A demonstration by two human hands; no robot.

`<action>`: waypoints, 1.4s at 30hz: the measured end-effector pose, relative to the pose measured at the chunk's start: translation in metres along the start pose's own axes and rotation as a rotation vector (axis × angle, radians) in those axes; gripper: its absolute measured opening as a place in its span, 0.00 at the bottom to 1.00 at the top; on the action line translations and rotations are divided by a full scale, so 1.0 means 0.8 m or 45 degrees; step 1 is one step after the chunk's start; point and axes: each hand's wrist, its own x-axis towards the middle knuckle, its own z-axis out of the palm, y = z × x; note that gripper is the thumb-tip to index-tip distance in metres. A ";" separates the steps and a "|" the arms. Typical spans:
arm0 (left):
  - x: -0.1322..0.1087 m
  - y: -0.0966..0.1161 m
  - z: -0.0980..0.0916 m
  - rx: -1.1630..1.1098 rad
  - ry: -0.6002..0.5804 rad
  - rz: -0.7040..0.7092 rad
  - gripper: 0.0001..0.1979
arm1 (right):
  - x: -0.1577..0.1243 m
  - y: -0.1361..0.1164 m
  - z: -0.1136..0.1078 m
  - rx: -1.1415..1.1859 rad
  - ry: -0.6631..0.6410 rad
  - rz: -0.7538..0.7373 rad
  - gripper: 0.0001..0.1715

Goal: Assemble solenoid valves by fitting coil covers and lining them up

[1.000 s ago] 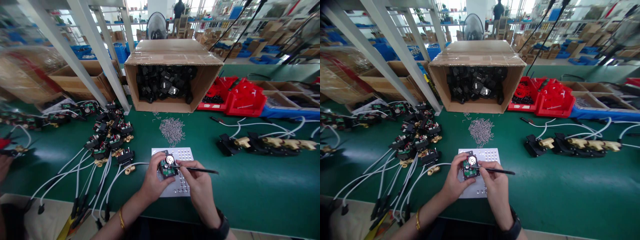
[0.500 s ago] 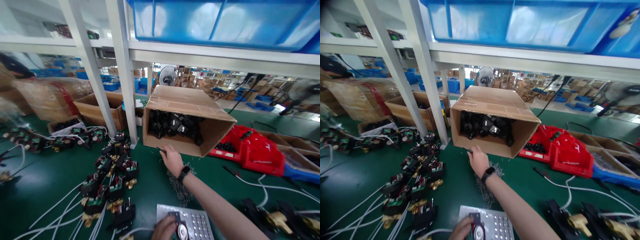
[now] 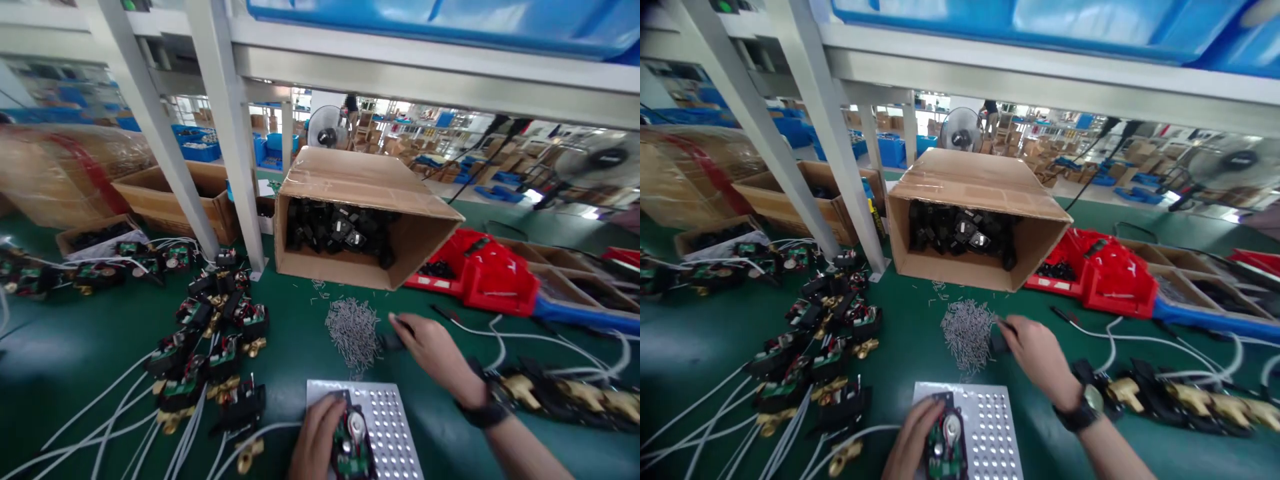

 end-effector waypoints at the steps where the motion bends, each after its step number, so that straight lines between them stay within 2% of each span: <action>1: -0.001 0.000 -0.001 -0.017 -0.020 0.059 0.36 | -0.041 0.016 -0.011 -0.164 -0.103 -0.022 0.21; 4: 0.000 0.009 -0.004 -0.067 -0.028 0.108 0.29 | -0.136 0.037 -0.024 -0.399 -0.404 -0.205 0.11; 7: 0.002 0.026 -0.004 -0.073 -0.020 0.003 0.20 | -0.177 0.027 -0.018 -0.436 -0.521 -0.296 0.10; 9: 0.003 0.036 -0.003 -0.043 -0.029 -0.047 0.18 | -0.188 0.017 -0.012 -0.413 -0.433 -0.177 0.11; 10: 0.003 0.039 -0.002 -0.025 -0.030 -0.053 0.18 | -0.193 0.013 -0.009 -0.413 -0.340 -0.048 0.12; 13: 0.002 0.042 0.001 0.026 -0.018 -0.050 0.17 | -0.219 0.004 0.003 -0.451 -0.071 0.396 0.31; 15: 0.000 0.041 0.002 0.046 -0.001 -0.067 0.18 | -0.240 0.000 0.016 -0.443 -0.065 0.538 0.39; 18: -0.001 0.044 0.003 0.012 -0.003 -0.147 0.21 | -0.264 -0.006 0.036 -0.423 -0.145 0.601 0.38; 21: 0.002 0.050 0.003 -0.110 -0.029 -0.311 0.33 | -0.270 -0.008 0.044 -0.378 -0.143 0.641 0.33; 24: 0.003 0.055 0.001 -0.195 -0.063 -0.432 0.44 | -0.271 -0.004 0.042 -0.258 -0.113 0.592 0.33; 30: -0.007 0.057 -0.003 -0.064 -0.093 -0.388 0.41 | -0.281 0.020 0.029 -0.159 -0.110 0.700 0.35; 32: -0.009 0.063 -0.006 -0.021 -0.086 -0.345 0.41 | -0.278 0.020 0.022 0.121 -0.051 0.724 0.33; 33: -0.009 0.067 -0.007 0.015 -0.091 -0.304 0.40 | -0.274 0.015 0.018 0.386 0.004 0.739 0.31; 36: -0.006 0.087 -0.010 0.199 -0.144 -0.103 0.40 | -0.252 -0.020 0.012 1.531 0.093 0.827 0.27; 38: -0.004 0.103 -0.010 0.373 -0.192 0.042 0.40 | -0.232 -0.051 0.017 2.166 0.010 0.876 0.26; 40: -0.002 0.117 -0.010 0.548 -0.222 0.127 0.39 | -0.215 -0.078 0.026 2.444 -0.067 0.847 0.24; 42: 0.000 0.127 -0.008 0.696 -0.233 0.140 0.40 | -0.205 -0.095 0.036 2.455 -0.104 0.772 0.21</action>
